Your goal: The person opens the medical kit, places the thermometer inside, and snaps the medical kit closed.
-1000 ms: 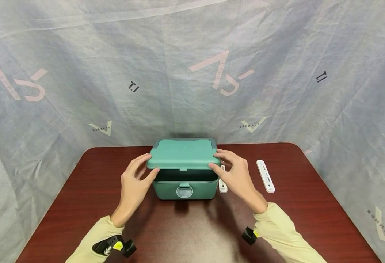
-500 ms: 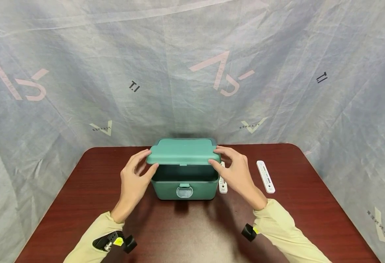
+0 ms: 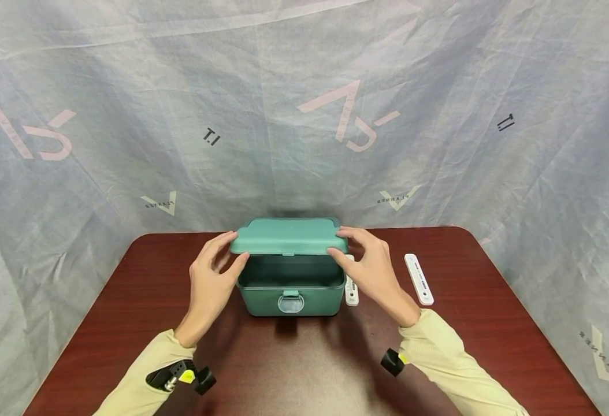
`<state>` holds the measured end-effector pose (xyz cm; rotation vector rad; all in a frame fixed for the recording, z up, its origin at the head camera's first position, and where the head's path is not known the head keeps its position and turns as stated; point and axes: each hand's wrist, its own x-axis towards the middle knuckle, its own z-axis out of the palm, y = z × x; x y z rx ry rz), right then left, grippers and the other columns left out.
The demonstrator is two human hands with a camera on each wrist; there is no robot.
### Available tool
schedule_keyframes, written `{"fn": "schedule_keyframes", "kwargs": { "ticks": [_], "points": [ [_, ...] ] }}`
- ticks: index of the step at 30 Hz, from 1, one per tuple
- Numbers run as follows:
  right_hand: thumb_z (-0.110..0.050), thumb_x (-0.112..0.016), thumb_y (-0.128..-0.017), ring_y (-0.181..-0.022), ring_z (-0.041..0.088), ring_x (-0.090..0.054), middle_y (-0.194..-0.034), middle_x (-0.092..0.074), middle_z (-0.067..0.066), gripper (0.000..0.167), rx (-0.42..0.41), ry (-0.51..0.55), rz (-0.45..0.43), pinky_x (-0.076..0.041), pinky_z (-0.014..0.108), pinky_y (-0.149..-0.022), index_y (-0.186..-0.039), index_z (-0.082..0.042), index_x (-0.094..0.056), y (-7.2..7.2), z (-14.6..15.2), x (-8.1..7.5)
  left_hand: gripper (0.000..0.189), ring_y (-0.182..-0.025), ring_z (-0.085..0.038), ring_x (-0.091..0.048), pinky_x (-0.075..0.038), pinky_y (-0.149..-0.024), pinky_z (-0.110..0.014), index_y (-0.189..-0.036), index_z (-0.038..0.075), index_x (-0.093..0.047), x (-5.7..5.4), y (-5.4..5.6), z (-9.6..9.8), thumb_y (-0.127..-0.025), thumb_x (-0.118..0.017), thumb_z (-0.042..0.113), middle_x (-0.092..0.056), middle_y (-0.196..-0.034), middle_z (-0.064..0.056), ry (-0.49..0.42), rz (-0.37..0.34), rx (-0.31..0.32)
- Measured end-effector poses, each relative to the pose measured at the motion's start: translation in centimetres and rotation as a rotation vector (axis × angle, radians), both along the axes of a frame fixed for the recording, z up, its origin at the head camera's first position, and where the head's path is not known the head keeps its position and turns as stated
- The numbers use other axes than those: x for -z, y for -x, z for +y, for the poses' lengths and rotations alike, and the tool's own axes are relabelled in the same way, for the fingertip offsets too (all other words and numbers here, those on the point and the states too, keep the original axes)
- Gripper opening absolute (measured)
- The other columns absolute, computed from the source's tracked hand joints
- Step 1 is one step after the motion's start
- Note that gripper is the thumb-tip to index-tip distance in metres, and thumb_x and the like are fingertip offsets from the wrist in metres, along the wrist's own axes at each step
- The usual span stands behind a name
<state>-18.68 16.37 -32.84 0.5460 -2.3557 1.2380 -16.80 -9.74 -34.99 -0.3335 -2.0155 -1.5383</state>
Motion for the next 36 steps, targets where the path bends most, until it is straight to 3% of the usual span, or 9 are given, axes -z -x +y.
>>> {"fn": "schedule_keyframes", "kwargs": {
  "ticks": [2, 6, 14, 21, 32, 36],
  "points": [
    [0.000, -0.075, -0.079, -0.084, 0.027, -0.065, -0.114, -0.064, 0.019, 0.035, 0.005, -0.007, 0.006, -0.054, 0.032, -0.070, -0.112, 0.004, -0.065, -0.2, -0.2, -0.4, 0.038, -0.114, -0.035, -0.055, -0.045, -0.093, -0.048, -0.120, -0.008, -0.059, -0.1, 0.0, 0.0, -0.083, -0.068, -0.005, -0.054, -0.125, -0.023, 0.003, -0.002, -0.006],
    [0.000, -0.076, -0.078, -0.083, 0.027, -0.065, -0.112, -0.064, 0.019, 0.035, 0.007, -0.006, 0.033, -0.054, 0.044, -0.070, -0.111, 0.004, -0.066, 0.0, -0.1, -0.4, 0.038, -0.114, -0.035, -0.055, -0.045, -0.092, -0.048, -0.120, -0.008, -0.059, -0.2, 0.1, 0.1, -0.083, -0.069, -0.005, -0.054, -0.125, -0.023, 0.011, 0.003, -0.015],
    [0.003, -0.074, -0.078, -0.082, 0.029, -0.065, -0.109, -0.065, 0.021, 0.033, -0.013, 0.010, 0.064, -0.055, 0.040, -0.069, -0.110, 0.007, -0.065, 0.3, -0.2, -0.4, 0.037, -0.112, -0.034, -0.056, -0.046, -0.092, -0.047, -0.118, -0.008, -0.060, -0.6, 0.4, 0.1, -0.082, -0.069, -0.005, -0.055, -0.123, -0.023, 0.020, 0.020, -0.022],
    [0.004, -0.072, -0.080, -0.090, 0.032, -0.065, -0.110, -0.063, 0.022, 0.033, -0.018, 0.021, 0.059, -0.053, 0.047, -0.073, -0.111, 0.007, -0.064, 0.4, -0.2, -0.7, 0.036, -0.112, -0.035, -0.056, -0.046, -0.092, -0.047, -0.118, -0.006, -0.061, -1.0, 0.6, 0.0, -0.083, -0.069, -0.005, -0.055, -0.123, -0.023, 0.022, 0.026, -0.011],
    [0.000, -0.072, -0.082, -0.090, 0.028, -0.066, -0.107, -0.065, 0.021, 0.032, -0.012, 0.013, 0.057, -0.054, 0.037, -0.073, -0.112, 0.004, -0.064, 1.0, -0.4, -1.0, 0.035, -0.112, -0.034, -0.055, -0.046, -0.093, -0.046, -0.118, -0.007, -0.060, -1.6, 0.9, -0.4, -0.084, -0.066, -0.005, -0.054, -0.124, -0.023, 0.049, 0.010, 0.006],
    [0.000, -0.072, -0.082, -0.092, 0.028, -0.066, -0.107, -0.065, 0.020, 0.032, -0.014, 0.016, 0.054, -0.054, 0.040, -0.075, -0.113, 0.004, -0.064, 1.2, -0.4, -1.0, 0.035, -0.112, -0.034, -0.055, -0.046, -0.092, -0.046, -0.119, -0.006, -0.059, -1.2, 1.5, -0.7, -0.085, -0.067, -0.004, -0.053, -0.123, -0.021, 0.079, 0.031, 0.014]
  ]
}}
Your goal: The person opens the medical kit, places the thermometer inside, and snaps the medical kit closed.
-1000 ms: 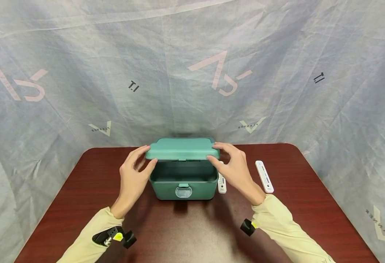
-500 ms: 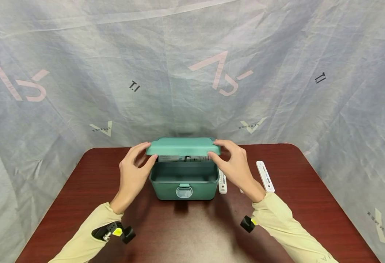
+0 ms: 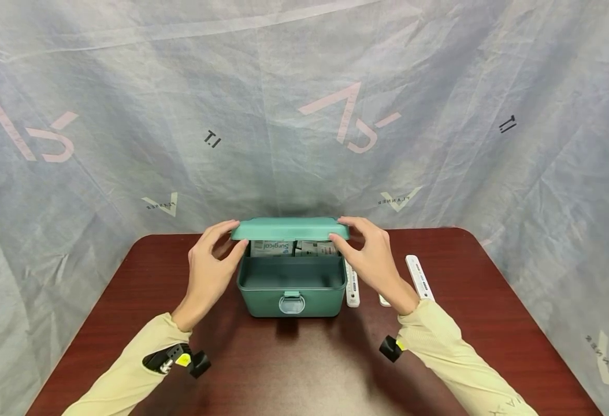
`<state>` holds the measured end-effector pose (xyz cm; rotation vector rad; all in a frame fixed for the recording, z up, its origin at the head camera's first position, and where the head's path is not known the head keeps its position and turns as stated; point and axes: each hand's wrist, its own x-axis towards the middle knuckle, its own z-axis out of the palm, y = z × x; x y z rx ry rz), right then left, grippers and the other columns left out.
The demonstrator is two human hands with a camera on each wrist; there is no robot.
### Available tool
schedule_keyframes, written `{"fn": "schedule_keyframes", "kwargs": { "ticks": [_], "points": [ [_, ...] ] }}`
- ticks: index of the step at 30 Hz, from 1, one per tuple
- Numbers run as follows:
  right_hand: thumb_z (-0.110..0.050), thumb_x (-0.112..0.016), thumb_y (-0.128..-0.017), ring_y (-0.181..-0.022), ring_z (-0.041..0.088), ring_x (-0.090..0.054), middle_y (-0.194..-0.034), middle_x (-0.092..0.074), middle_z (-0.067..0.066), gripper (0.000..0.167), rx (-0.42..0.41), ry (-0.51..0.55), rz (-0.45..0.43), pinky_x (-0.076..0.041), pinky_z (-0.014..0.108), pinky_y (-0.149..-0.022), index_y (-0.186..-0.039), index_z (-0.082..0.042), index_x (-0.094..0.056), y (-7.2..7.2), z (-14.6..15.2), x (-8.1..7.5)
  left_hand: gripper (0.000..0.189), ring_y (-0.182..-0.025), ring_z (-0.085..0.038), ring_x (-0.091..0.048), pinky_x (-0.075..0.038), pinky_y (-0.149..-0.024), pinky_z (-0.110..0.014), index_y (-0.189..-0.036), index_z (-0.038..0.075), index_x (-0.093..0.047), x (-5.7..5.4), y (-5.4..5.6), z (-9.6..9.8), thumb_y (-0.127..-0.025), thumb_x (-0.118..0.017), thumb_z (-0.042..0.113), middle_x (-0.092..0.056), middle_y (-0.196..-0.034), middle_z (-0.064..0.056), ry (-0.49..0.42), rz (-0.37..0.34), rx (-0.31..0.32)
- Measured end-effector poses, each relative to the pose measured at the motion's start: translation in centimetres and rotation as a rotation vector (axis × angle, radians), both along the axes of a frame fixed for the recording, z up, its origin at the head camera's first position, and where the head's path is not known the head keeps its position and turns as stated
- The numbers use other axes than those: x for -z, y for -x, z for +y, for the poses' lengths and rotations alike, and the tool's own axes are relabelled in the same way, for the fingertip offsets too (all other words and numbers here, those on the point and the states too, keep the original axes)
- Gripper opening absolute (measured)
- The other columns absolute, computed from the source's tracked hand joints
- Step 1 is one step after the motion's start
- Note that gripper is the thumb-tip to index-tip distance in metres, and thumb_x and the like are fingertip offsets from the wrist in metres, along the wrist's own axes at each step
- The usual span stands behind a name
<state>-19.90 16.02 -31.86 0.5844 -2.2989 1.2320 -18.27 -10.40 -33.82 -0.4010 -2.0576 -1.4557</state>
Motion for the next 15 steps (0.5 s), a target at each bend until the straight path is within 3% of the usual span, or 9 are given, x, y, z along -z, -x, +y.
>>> {"fn": "schedule_keyframes", "kwargs": {
  "ticks": [6, 15],
  "points": [
    [0.001, -0.071, -0.082, -0.093, 0.030, -0.065, -0.108, -0.064, 0.021, 0.031, 0.001, 0.013, 0.008, -0.053, 0.042, -0.076, -0.112, 0.004, -0.064, 0.1, 0.0, 0.0, 0.037, -0.109, -0.028, -0.057, -0.047, -0.092, -0.045, -0.120, -0.002, -0.060, 2.0, 2.0, -1.0, -0.085, -0.070, 0.003, -0.054, -0.124, -0.018, 0.052, 0.038, 0.017],
    [0.001, -0.069, -0.083, -0.097, 0.035, -0.064, -0.108, -0.063, 0.023, 0.031, -0.020, 0.016, 0.028, -0.053, 0.043, -0.078, -0.113, 0.007, -0.062, 0.4, 0.0, -0.1, 0.035, -0.109, -0.021, -0.057, -0.048, -0.092, -0.038, -0.121, 0.004, -0.062, 2.1, 2.7, -1.7, -0.088, -0.069, 0.012, -0.055, -0.124, -0.010, 0.088, 0.052, 0.026]
  ]
}}
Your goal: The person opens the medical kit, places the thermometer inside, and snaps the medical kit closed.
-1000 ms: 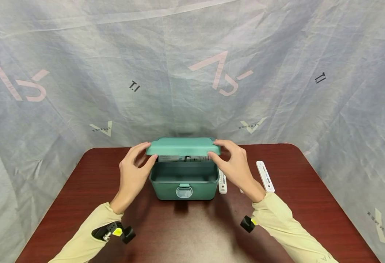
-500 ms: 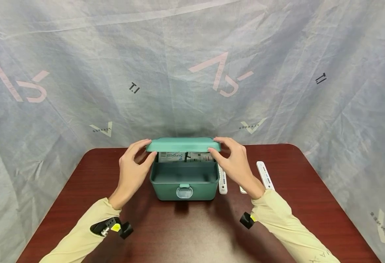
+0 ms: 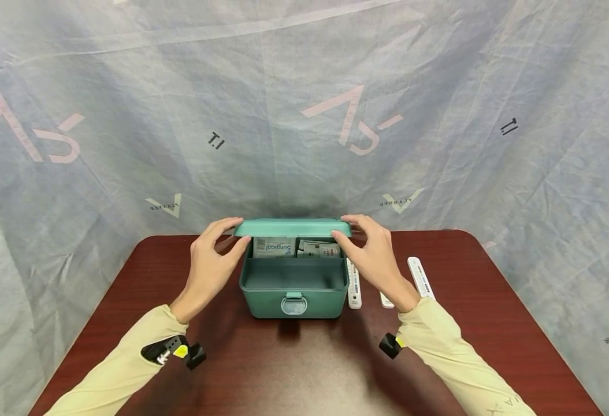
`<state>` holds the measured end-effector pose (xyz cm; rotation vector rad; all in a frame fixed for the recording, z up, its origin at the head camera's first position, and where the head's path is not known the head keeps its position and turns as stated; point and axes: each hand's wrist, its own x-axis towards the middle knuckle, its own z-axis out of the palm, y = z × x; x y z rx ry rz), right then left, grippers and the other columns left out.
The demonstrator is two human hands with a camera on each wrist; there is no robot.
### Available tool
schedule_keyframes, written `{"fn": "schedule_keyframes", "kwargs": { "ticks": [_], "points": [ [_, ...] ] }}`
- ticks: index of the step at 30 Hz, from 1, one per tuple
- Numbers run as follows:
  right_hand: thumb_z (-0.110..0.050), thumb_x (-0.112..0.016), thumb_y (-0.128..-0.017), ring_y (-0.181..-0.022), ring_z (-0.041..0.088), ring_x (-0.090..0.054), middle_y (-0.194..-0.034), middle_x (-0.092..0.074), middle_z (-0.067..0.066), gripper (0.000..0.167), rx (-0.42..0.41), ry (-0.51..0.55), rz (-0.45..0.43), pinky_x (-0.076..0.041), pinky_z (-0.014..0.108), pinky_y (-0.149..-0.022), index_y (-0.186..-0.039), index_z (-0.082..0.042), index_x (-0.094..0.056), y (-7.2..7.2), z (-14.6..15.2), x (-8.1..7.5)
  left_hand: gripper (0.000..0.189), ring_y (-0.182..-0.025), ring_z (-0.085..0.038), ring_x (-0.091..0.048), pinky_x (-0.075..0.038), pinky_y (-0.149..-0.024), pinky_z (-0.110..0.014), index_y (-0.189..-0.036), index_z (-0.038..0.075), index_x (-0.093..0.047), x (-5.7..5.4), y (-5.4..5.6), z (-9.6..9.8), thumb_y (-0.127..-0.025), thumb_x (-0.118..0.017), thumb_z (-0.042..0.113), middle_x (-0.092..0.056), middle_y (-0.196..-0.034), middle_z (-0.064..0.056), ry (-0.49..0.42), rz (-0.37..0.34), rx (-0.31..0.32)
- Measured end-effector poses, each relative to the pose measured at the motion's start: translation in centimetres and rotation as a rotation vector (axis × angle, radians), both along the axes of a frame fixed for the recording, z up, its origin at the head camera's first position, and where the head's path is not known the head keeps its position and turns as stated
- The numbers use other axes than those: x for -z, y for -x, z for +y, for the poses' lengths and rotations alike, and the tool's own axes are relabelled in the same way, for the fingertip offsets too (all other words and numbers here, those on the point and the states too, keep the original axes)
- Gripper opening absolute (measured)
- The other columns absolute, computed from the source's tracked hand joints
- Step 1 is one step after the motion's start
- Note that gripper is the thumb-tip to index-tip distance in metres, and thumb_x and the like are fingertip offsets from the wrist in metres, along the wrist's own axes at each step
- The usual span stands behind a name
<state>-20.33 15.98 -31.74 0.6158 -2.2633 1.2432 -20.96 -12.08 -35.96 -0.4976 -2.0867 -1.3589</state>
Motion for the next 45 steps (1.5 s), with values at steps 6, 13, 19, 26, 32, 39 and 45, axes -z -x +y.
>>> {"fn": "schedule_keyframes", "kwargs": {
  "ticks": [6, 13, 19, 26, 32, 39, 45],
  "points": [
    [-0.001, -0.069, -0.085, -0.095, 0.034, -0.065, -0.109, -0.063, 0.022, 0.031, 0.013, 0.019, -0.024, -0.053, 0.039, -0.078, -0.115, 0.005, -0.062, 0.3, 0.2, 0.0, 0.035, -0.107, -0.018, -0.057, -0.048, -0.091, -0.037, -0.122, 0.009, -0.062, -0.2, 0.4, 0.0, -0.088, -0.068, 0.014, -0.055, -0.123, -0.007, 0.019, 0.001, -0.004],
    [-0.001, -0.068, -0.085, -0.093, 0.035, -0.066, -0.106, -0.063, 0.024, 0.030, 0.007, 0.027, 0.000, -0.053, 0.027, -0.078, -0.114, 0.006, -0.061, 0.8, 0.1, -0.2, 0.035, -0.108, -0.023, -0.056, -0.048, -0.092, -0.042, -0.122, 0.006, -0.061, -1.1, 0.5, 0.3, -0.089, -0.067, 0.010, -0.054, -0.123, -0.012, 0.000, -0.024, 0.011],
    [-0.002, -0.067, -0.087, -0.094, 0.033, -0.066, -0.106, -0.063, 0.023, 0.030, -0.002, 0.029, 0.000, -0.053, 0.025, -0.078, -0.115, 0.005, -0.061, 1.2, 0.3, -0.2, 0.034, -0.110, -0.017, -0.056, -0.047, -0.093, -0.038, -0.124, 0.009, -0.060, -0.9, 1.0, 0.2, -0.090, -0.065, 0.015, -0.054, -0.123, -0.007, 0.030, -0.036, 0.001],
    [-0.001, -0.067, -0.087, -0.096, 0.033, -0.064, -0.107, -0.063, 0.023, 0.029, 0.007, 0.023, 0.003, -0.052, 0.039, -0.080, -0.114, 0.006, -0.061, 1.3, 0.2, -0.6, 0.033, -0.107, -0.021, -0.057, -0.048, -0.093, -0.039, -0.124, 0.009, -0.060, -1.1, 1.2, 0.3, -0.092, -0.064, 0.017, -0.054, -0.123, -0.007, 0.028, -0.040, 0.001],
    [-0.004, -0.067, -0.087, -0.098, 0.034, -0.063, -0.110, -0.063, 0.022, 0.030, 0.002, 0.025, 0.006, -0.051, 0.045, -0.081, -0.116, 0.004, -0.062, 2.3, 0.6, 0.0, 0.033, -0.107, -0.021, -0.057, -0.049, -0.091, -0.039, -0.124, 0.009, -0.060, -1.2, 1.7, 0.2, -0.092, -0.063, 0.017, -0.054, -0.121, -0.008, 0.038, -0.035, -0.001],
    [-0.018, -0.069, -0.088, -0.097, 0.025, -0.065, -0.109, -0.065, 0.012, 0.030, 0.027, 0.022, 0.014, -0.052, 0.038, -0.083, -0.116, -0.006, -0.064, 4.8, 1.5, 1.8, 0.033, -0.109, -0.020, -0.056, -0.049, -0.090, -0.039, -0.125, 0.008, -0.059, -1.6, 2.2, 0.0, -0.093, -0.061, 0.018, -0.054, -0.122, -0.009, 0.061, -0.026, 0.000],
    [-0.023, -0.069, -0.088, -0.094, 0.022, -0.066, -0.107, -0.065, 0.011, 0.031, 0.030, 0.022, 0.013, -0.053, 0.035, -0.081, -0.114, -0.006, -0.065, 5.5, 1.5, 1.7, 0.033, -0.111, -0.022, -0.055, -0.048, -0.091, -0.039, -0.126, 0.008, -0.057, -1.9, 2.4, -0.1, -0.095, -0.059, 0.019, -0.053, -0.123, -0.010, 0.061, -0.042, 0.001]
  ]
}}
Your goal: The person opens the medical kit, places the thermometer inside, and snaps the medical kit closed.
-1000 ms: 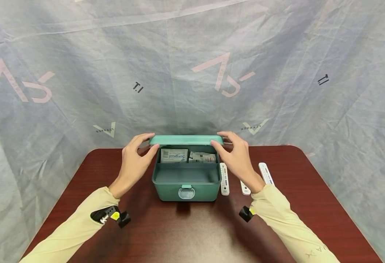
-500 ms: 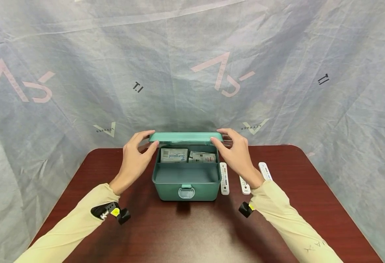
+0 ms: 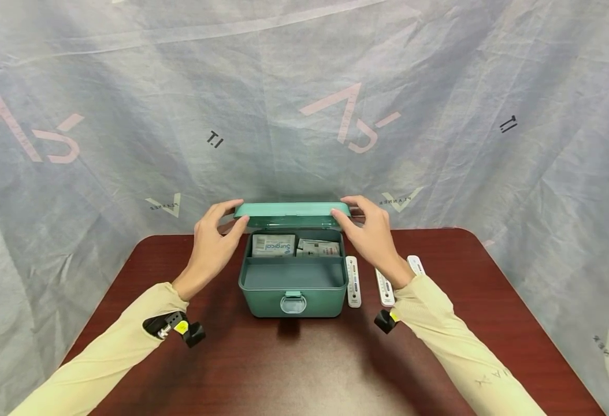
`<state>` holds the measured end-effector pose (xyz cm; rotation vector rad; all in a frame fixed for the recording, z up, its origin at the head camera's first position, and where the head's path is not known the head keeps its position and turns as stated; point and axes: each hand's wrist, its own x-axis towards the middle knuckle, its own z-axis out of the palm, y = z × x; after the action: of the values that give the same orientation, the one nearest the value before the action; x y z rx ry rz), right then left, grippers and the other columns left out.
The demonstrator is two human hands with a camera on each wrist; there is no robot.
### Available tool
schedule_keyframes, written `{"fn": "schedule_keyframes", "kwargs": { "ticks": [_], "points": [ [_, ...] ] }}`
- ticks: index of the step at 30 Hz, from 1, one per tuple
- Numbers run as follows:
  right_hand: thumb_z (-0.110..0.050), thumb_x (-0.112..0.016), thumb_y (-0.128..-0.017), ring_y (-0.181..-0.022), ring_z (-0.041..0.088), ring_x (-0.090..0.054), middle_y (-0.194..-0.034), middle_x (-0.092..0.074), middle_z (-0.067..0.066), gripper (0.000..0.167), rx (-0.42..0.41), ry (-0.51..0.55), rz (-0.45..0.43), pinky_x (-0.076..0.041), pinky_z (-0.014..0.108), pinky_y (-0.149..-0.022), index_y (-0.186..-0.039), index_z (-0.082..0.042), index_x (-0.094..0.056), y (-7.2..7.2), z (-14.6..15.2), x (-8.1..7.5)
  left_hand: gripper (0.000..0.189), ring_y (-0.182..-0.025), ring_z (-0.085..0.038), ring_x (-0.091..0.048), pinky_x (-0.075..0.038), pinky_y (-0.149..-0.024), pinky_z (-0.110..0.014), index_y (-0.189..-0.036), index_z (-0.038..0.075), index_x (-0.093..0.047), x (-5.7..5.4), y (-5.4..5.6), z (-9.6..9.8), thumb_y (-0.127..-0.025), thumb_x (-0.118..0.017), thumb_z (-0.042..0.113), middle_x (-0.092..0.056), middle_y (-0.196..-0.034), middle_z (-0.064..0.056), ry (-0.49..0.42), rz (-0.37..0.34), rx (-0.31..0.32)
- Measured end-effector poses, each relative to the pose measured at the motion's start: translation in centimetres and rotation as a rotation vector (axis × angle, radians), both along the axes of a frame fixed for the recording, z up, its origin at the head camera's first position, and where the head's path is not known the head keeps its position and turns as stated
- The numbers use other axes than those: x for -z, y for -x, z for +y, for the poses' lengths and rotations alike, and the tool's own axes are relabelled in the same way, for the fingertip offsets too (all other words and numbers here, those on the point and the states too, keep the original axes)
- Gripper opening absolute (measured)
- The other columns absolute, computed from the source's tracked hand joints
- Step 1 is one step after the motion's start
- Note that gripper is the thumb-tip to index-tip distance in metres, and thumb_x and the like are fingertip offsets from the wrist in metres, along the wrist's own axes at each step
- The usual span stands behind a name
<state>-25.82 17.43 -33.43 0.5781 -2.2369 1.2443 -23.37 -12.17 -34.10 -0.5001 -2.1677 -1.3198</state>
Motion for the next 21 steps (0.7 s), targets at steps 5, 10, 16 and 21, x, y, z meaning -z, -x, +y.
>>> {"fn": "schedule_keyframes", "kwargs": {
  "ticks": [5, 10, 16, 21],
  "points": [
    [-0.025, -0.069, -0.088, -0.093, 0.020, -0.066, -0.106, -0.066, 0.010, 0.031, 0.002, -0.001, -0.009, -0.053, 0.034, -0.081, -0.114, -0.007, -0.065, 0.4, -0.1, -0.3, 0.033, -0.113, -0.022, -0.054, -0.047, -0.093, -0.036, -0.126, 0.008, -0.057, -0.3, 0.2, -0.1, -0.095, -0.059, 0.019, -0.053, -0.122, -0.011, -0.004, -0.012, 0.004],
    [-0.025, -0.068, -0.089, -0.094, 0.021, -0.065, -0.107, -0.065, 0.009, 0.031, -0.009, -0.009, -0.017, -0.052, 0.037, -0.082, -0.114, -0.007, -0.065, 0.6, 0.1, -0.5, 0.033, -0.113, -0.020, -0.054, -0.047, -0.093, -0.035, -0.126, 0.009, -0.058, -0.6, 0.4, -0.1, -0.095, -0.059, 0.019, -0.053, -0.121, -0.010, -0.003, -0.031, -0.002],
    [-0.026, -0.067, -0.090, -0.094, 0.024, -0.064, -0.109, -0.064, 0.011, 0.032, -0.015, -0.018, -0.018, -0.052, 0.040, -0.082, -0.116, -0.008, -0.065, 0.9, 0.2, -0.6, 0.033, -0.112, -0.019, -0.054, -0.047, -0.093, -0.035, -0.126, 0.009, -0.058, -0.9, 0.6, -0.1, -0.094, -0.059, 0.020, -0.054, -0.121, -0.009, -0.001, -0.039, -0.007],
    [-0.028, -0.067, -0.089, -0.093, 0.024, -0.064, -0.108, -0.064, 0.010, 0.032, -0.006, -0.015, -0.027, -0.052, 0.042, -0.081, -0.116, -0.010, -0.065, 1.2, 0.3, -0.6, 0.033, -0.113, -0.020, -0.053, -0.047, -0.093, -0.039, -0.126, 0.008, -0.058, -1.1, 0.7, -0.1, -0.095, -0.059, 0.019, -0.054, -0.120, -0.010, -0.007, -0.050, -0.002]
  ]
}}
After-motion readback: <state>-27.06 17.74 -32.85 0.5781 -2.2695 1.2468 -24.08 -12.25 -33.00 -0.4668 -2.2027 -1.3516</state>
